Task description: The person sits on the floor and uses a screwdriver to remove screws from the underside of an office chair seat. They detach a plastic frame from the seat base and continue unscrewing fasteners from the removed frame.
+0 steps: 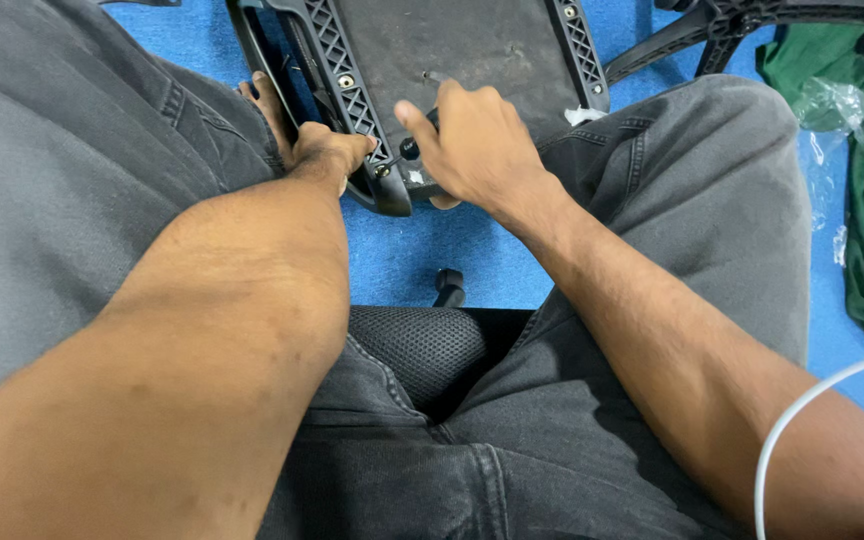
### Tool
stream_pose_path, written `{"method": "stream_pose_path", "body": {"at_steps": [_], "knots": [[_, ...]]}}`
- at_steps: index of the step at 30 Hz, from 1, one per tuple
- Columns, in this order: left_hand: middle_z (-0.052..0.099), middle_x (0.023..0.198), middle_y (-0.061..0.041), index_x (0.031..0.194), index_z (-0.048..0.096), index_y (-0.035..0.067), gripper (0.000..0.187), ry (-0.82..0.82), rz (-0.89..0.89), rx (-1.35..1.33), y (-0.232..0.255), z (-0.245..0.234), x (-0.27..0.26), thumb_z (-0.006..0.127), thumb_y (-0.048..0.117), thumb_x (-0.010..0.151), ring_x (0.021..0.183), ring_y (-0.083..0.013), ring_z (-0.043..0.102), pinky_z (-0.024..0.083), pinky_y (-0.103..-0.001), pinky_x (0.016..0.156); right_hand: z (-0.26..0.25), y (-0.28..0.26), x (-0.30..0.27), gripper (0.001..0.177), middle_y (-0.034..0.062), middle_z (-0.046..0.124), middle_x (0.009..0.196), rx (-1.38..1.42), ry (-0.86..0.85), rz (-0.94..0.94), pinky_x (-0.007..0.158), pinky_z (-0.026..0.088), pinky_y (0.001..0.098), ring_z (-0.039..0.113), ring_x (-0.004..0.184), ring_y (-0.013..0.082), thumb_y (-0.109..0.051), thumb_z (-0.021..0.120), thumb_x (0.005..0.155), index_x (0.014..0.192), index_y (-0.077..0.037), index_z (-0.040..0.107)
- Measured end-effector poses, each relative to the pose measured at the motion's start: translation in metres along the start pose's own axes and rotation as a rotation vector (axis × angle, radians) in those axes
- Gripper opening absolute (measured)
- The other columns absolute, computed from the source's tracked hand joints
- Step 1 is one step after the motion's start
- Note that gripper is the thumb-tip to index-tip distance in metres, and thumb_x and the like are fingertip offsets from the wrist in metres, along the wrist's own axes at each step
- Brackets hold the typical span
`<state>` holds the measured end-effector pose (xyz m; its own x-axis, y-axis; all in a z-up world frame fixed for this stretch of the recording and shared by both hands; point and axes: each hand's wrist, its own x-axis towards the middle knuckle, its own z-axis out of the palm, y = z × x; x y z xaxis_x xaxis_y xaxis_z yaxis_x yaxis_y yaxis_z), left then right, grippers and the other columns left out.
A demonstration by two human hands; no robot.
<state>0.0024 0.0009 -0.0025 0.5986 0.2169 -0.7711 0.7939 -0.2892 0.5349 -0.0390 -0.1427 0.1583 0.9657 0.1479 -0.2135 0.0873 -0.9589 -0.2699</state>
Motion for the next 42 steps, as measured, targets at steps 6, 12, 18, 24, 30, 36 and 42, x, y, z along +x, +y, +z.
{"method": "stream_pose_path", "body": {"at_steps": [6,12,18,24,30,36,42], "knots": [[0.067,0.129,-0.018,0.124,0.069,0.003,0.046,0.009,0.010,0.022,0.004,-0.002,0.000,0.080,0.014,0.080,0.121,-0.0289,0.066,0.057,-0.039,0.099,0.018,0.005,0.018,0.041,0.0303,0.069,0.082,-0.053,0.148,-0.135,0.072,0.058,0.0521,0.071,0.081,0.0473,-0.033,0.066,0.099,0.090,0.008,0.066],[0.067,0.130,-0.019,0.124,0.069,0.003,0.046,-0.010,0.039,0.124,0.007,-0.002,0.005,0.079,0.011,0.080,0.122,-0.0300,0.066,0.057,-0.040,0.098,0.016,0.011,0.024,0.026,0.0275,0.069,0.094,-0.036,0.042,-0.410,0.079,0.054,0.0522,0.067,0.093,0.0472,-0.018,0.069,0.092,0.100,0.005,0.060],[0.066,0.132,-0.021,0.124,0.069,0.004,0.046,-0.063,0.210,0.616,0.015,0.010,0.015,0.077,0.008,0.079,0.123,-0.0312,0.065,0.058,-0.042,0.097,0.004,0.000,0.027,0.022,0.0273,0.065,0.103,-0.042,-0.103,-0.481,0.083,0.052,0.0521,0.064,0.097,0.0478,-0.015,0.066,0.093,0.107,0.001,0.059],[0.066,0.133,-0.022,0.125,0.070,0.004,0.046,-0.082,0.434,0.992,0.034,-0.004,0.004,0.076,0.005,0.079,0.124,-0.0324,0.064,0.059,-0.044,0.096,-0.004,-0.006,0.020,0.039,0.0334,0.068,0.100,-0.047,-0.108,-0.249,0.087,0.051,0.0578,0.064,0.099,0.0536,-0.033,0.054,0.106,0.111,0.006,0.058],[0.068,0.130,-0.018,0.124,0.068,0.006,0.041,-0.204,0.546,0.897,0.066,-0.027,-0.051,0.070,0.007,0.083,0.122,-0.0315,0.066,0.056,-0.048,0.095,-0.007,-0.001,0.019,0.037,0.0286,0.072,0.096,0.131,-0.108,-0.138,0.088,0.054,0.0537,0.070,0.095,0.0473,-0.032,0.051,0.103,0.103,0.000,0.070],[0.074,0.119,-0.019,0.117,0.074,0.008,0.031,-0.242,0.700,0.860,0.078,-0.039,-0.067,0.070,0.014,0.087,0.114,-0.0317,0.071,0.057,-0.042,0.094,-0.009,-0.007,0.015,0.048,0.0325,0.070,0.095,0.112,0.058,-0.079,0.083,0.056,0.0521,0.070,0.093,0.0489,-0.040,0.058,0.102,0.110,0.007,0.066],[0.074,0.122,-0.016,0.117,0.074,0.011,0.033,-0.205,0.692,0.787,0.075,-0.034,-0.058,0.074,0.016,0.084,0.117,-0.0296,0.069,0.058,-0.041,0.095,0.000,-0.008,0.017,0.053,0.0315,0.069,0.100,-0.019,0.058,0.115,0.085,0.054,0.0558,0.067,0.097,0.0506,-0.046,0.054,0.104,0.096,0.003,0.072]]}}
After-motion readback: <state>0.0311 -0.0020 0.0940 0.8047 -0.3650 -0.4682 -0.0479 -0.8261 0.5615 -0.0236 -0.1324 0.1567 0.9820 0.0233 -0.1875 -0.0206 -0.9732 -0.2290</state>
